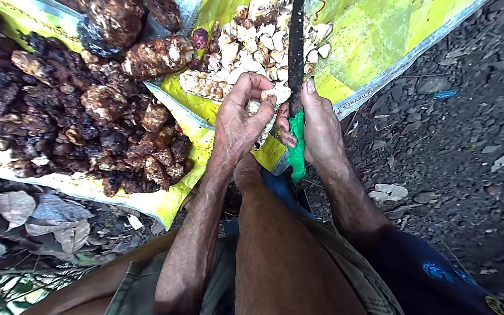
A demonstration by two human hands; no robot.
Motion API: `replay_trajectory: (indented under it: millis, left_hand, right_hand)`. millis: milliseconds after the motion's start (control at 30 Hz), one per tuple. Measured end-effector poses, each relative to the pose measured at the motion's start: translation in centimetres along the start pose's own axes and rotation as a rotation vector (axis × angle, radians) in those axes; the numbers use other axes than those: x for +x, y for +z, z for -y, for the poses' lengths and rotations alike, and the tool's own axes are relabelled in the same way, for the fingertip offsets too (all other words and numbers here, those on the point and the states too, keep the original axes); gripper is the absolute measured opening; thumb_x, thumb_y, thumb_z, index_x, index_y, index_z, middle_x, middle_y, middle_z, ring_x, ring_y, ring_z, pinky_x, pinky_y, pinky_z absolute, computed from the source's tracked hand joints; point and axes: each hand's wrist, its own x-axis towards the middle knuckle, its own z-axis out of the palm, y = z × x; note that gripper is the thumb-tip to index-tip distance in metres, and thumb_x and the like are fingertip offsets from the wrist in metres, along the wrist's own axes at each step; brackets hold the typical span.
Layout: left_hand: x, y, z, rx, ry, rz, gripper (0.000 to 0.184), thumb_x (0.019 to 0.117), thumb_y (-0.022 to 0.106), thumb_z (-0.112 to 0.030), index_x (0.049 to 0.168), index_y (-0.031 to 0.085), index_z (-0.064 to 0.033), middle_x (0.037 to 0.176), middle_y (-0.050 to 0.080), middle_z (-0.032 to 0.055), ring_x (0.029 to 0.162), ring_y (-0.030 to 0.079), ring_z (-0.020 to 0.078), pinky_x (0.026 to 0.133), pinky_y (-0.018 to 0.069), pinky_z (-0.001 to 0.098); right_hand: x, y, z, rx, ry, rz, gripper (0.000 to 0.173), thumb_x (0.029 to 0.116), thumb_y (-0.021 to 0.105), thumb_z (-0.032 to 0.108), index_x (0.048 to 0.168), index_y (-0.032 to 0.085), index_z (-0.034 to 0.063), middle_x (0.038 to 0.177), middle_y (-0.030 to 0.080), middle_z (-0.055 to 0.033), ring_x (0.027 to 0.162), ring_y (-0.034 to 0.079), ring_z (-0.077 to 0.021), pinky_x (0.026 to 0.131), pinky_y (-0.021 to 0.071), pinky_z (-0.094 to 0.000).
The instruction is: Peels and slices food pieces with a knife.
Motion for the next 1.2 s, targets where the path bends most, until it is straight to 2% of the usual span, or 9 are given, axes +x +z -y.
replay_trajectory:
  millis: [200, 267, 333, 467, 567, 700, 867, 1033, 1200]
  left_hand:
    - [-0.6, 0.5, 0.5, -0.026, -0.014, -0.048, 0.019, 0.0968, 0.063, -0.007, 0.114, 0.057, -0.0115, 0.096, 0.067, 0.0041, 0.081, 0.067, 0.0147, 0.065, 0.0588, 0.0279]
    - [-0.7, 0.7, 0.6, 0.002, -0.024, -0.095, 0.020, 0.0968, 0.063, -0.008, 0.115, 0.056, -0.0135, 0.098, 0.067, 0.0032, 0.080, 0.067, 0.0139, 0.063, 0.0589, 0.0277]
    - [-0.7, 0.7, 0.6, 0.034, -0.041, -0.132, 0.020, 0.0972, 0.063, -0.010, 0.115, 0.056, -0.0144, 0.098, 0.067, 0.0026, 0.080, 0.067, 0.0138, 0.063, 0.0590, 0.0282]
    - [-0.4, 0.5, 0.3, 0.079, -0.061, -0.144, 0.019, 0.0977, 0.064, -0.012, 0.114, 0.054, -0.0152, 0.097, 0.067, 0.0016, 0.080, 0.068, 0.0135, 0.063, 0.0595, 0.0288]
    - [-1.4, 0.0, -2.5, 0.125, -0.145, -0.092, 0.022, 0.0988, 0.065, -0.012, 0.117, 0.054, -0.0172, 0.094, 0.065, -0.0012, 0.076, 0.065, 0.0108, 0.058, 0.0557, 0.0246]
    - [-0.5, 0.8, -0.4, 0.154, -0.042, -0.151, 0.018, 0.0981, 0.064, -0.013, 0.113, 0.053, -0.0148, 0.087, 0.064, 0.0004, 0.070, 0.064, 0.0111, 0.053, 0.0533, 0.0244]
    - [-0.3, 1.0, -0.2, 0.179, -0.018, -0.159, 0.016, 0.0992, 0.061, -0.012, 0.113, 0.053, -0.0147, 0.087, 0.063, 0.0012, 0.071, 0.064, 0.0113, 0.055, 0.0543, 0.0253]
    - [0.8, 0.7, 0.8, 0.113, 0.079, -0.196, 0.020, 0.0897, 0.065, -0.005, 0.109, 0.059, -0.0064, 0.089, 0.067, 0.0020, 0.079, 0.065, 0.0064, 0.069, 0.0555, 0.0228]
    - [0.6, 0.6, 1.3, 0.097, 0.095, -0.191, 0.022, 0.0909, 0.063, -0.004, 0.112, 0.059, -0.0041, 0.092, 0.067, 0.0042, 0.081, 0.066, 0.0084, 0.072, 0.0573, 0.0253]
  right_hand:
    - [0.6, 0.8, 0.2, 0.058, 0.064, -0.053, 0.061, 0.1085, 0.016, 0.058, 0.086, 0.053, 0.0143, 0.058, 0.043, 0.0011, 0.042, 0.040, -0.0084, 0.042, 0.0345, -0.0210]
    - [0.2, 0.2, 0.1, 0.015, 0.015, -0.022, 0.060, 0.1099, 0.017, 0.054, 0.106, 0.062, 0.0144, 0.059, 0.046, -0.0016, 0.041, 0.041, -0.0111, 0.039, 0.0366, -0.0221]
    - [-0.2, -0.1, -0.1, -0.041, -0.007, 0.000, 0.053, 0.1110, 0.019, 0.050, 0.132, 0.058, 0.0212, 0.063, 0.049, -0.0017, 0.041, 0.042, -0.0123, 0.039, 0.0375, -0.0226]
    - [-0.6, -0.1, -0.4, -0.145, -0.059, 0.007, 0.039, 0.1109, 0.030, 0.039, 0.142, 0.048, 0.0258, 0.070, 0.053, -0.0019, 0.045, 0.047, -0.0137, 0.040, 0.0410, -0.0243]
    - [-0.5, 0.0, -0.9, -0.218, -0.083, 0.029, 0.041, 0.1098, 0.035, 0.034, 0.149, 0.044, 0.0262, 0.073, 0.056, -0.0028, 0.051, 0.053, -0.0147, 0.044, 0.0455, -0.0255]
    - [-0.2, 0.1, -1.5, -0.222, -0.085, 0.010, 0.038, 0.1105, 0.035, 0.033, 0.148, 0.043, 0.0280, 0.074, 0.056, -0.0024, 0.051, 0.053, -0.0140, 0.043, 0.0448, -0.0243]
    - [0.2, 0.1, -1.7, -0.288, -0.150, 0.007, 0.044, 0.1102, 0.036, 0.032, 0.154, 0.037, 0.0308, 0.080, 0.058, -0.0019, 0.055, 0.055, -0.0134, 0.045, 0.0468, -0.0246]
    - [0.8, -0.4, -1.1, -0.280, -0.173, 0.020, 0.046, 0.1097, 0.035, 0.028, 0.156, 0.040, 0.0264, 0.083, 0.058, -0.0033, 0.051, 0.050, -0.0114, 0.037, 0.0390, -0.0218]
    - [2.0, -0.4, -1.5, -0.181, -0.203, 0.074, 0.043, 0.1101, 0.035, 0.027, 0.150, 0.042, 0.0140, 0.088, 0.058, -0.0029, 0.057, 0.052, -0.0118, 0.045, 0.0454, -0.0252]
